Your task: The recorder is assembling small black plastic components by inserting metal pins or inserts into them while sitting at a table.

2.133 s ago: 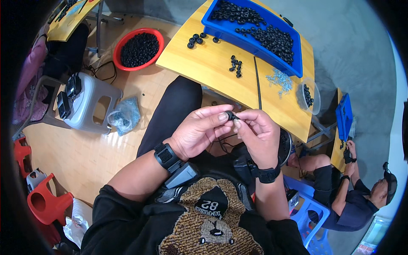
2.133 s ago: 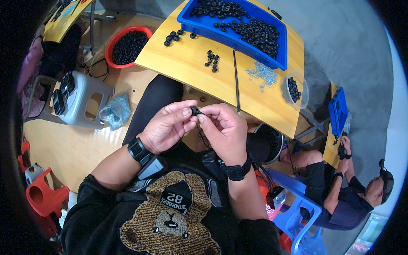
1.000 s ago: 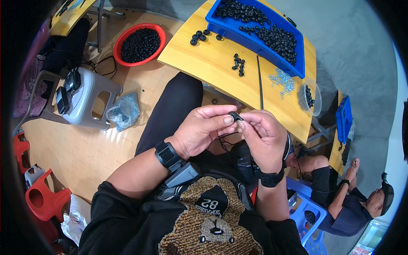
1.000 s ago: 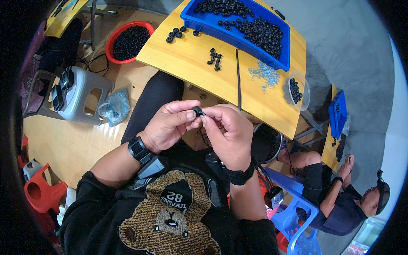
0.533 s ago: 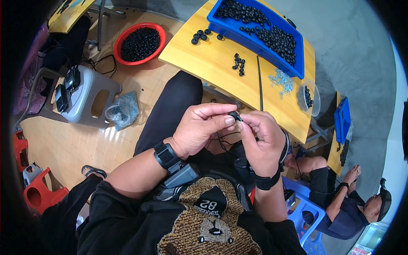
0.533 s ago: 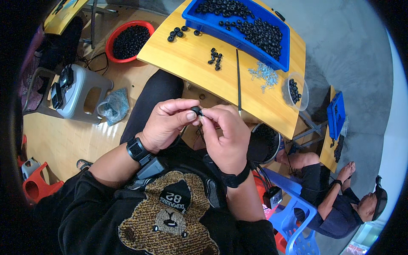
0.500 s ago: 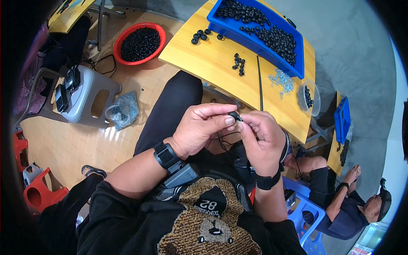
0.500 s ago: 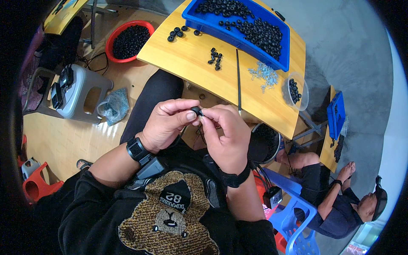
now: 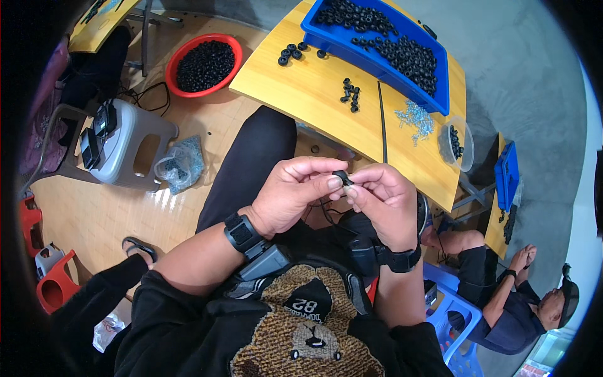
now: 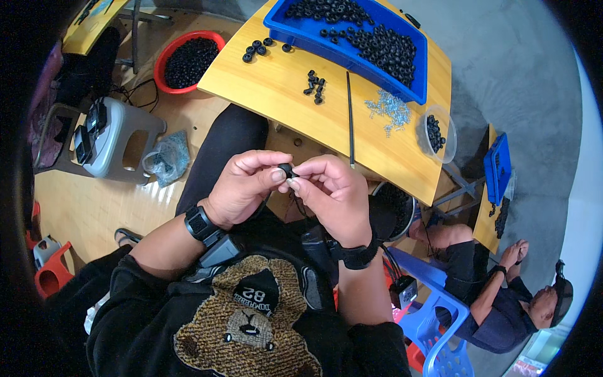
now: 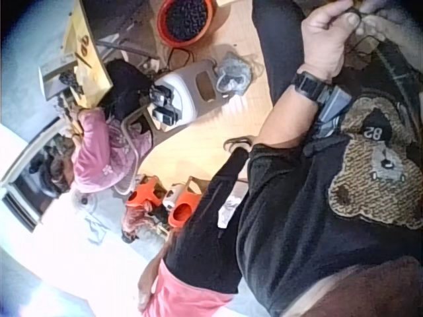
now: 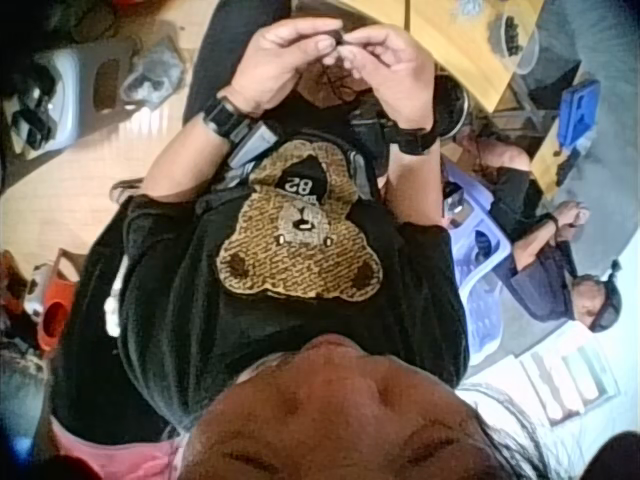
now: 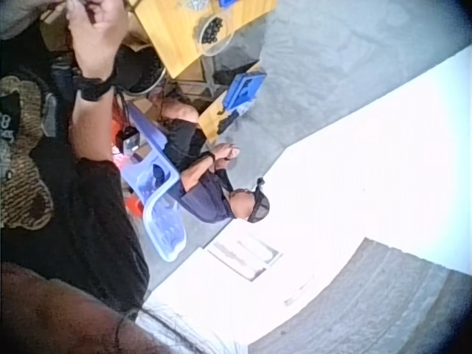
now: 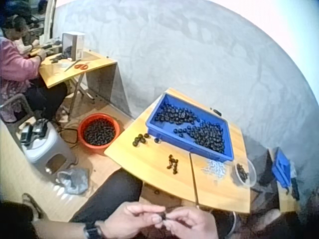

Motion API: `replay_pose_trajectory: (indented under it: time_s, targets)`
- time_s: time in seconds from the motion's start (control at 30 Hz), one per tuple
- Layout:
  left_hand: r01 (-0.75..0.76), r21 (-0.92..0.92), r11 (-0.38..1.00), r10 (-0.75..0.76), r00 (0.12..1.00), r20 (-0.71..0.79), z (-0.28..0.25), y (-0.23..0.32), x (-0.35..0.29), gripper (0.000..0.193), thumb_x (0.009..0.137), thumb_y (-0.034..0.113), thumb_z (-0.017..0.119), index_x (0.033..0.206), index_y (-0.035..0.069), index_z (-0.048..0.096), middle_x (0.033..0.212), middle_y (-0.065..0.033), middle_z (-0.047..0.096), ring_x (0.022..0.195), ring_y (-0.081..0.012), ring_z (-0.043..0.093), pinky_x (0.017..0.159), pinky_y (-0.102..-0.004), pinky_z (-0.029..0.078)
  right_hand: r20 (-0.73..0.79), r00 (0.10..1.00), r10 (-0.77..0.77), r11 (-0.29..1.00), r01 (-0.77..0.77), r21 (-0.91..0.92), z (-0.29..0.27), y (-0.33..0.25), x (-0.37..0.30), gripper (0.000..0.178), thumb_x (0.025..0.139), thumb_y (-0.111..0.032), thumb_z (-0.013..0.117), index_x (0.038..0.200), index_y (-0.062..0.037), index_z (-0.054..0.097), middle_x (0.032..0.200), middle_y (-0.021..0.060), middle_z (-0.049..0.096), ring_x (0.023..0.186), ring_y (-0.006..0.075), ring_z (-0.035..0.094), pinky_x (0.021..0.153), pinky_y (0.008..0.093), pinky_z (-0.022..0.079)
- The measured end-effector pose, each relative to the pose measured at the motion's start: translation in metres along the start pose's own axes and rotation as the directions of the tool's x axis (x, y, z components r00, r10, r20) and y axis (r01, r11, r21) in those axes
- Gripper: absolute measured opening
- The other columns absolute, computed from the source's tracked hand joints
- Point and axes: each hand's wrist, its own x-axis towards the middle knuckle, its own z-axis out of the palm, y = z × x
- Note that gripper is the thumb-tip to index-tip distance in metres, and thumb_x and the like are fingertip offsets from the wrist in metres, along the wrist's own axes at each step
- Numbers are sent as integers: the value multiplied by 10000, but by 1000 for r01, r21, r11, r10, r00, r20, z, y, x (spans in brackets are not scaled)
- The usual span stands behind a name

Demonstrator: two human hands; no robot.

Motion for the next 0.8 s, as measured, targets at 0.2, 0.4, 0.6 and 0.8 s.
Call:
replay_pose_trajectory:
  time_s: [0.2,0.4,0.6,0.8]
  targets:
    - [-66,-20,998,67,996,52,-1,2,5,255,873,7,612,1104,70,526,959,-66,640,826,-135,618,749,-259,511,110,992,-60,995,51,89,-8,2,10,206,851,18,633,1036,32,544,921,63,610,826,109,609,722,218,486]
    - [-13,-79,997,18,998,61,4,5,6,310,860,-3,627,1074,107,431,948,-70,637,813,-137,628,726,-249,525,247,967,-69,998,66,20,-19,1,21,339,832,-7,659,1156,25,567,976,38,548,858,95,538,741,223,449]
    - [10,-126,992,5,993,120,0,3,5,281,868,-24,608,1032,99,416,881,-84,646,778,-139,647,700,-246,537,431,900,-62,923,216,-320,-26,-14,27,408,802,-84,688,1203,-51,615,925,18,512,804,94,489,691,220,407]
    - [116,-148,982,-91,982,168,-1,2,3,296,860,-17,623,1048,111,434,859,-63,639,760,-120,643,659,-221,530,515,855,-67,866,306,-395,-24,-20,27,352,796,-91,683,1142,-49,640,897,34,521,766,117,518,658,237,420]
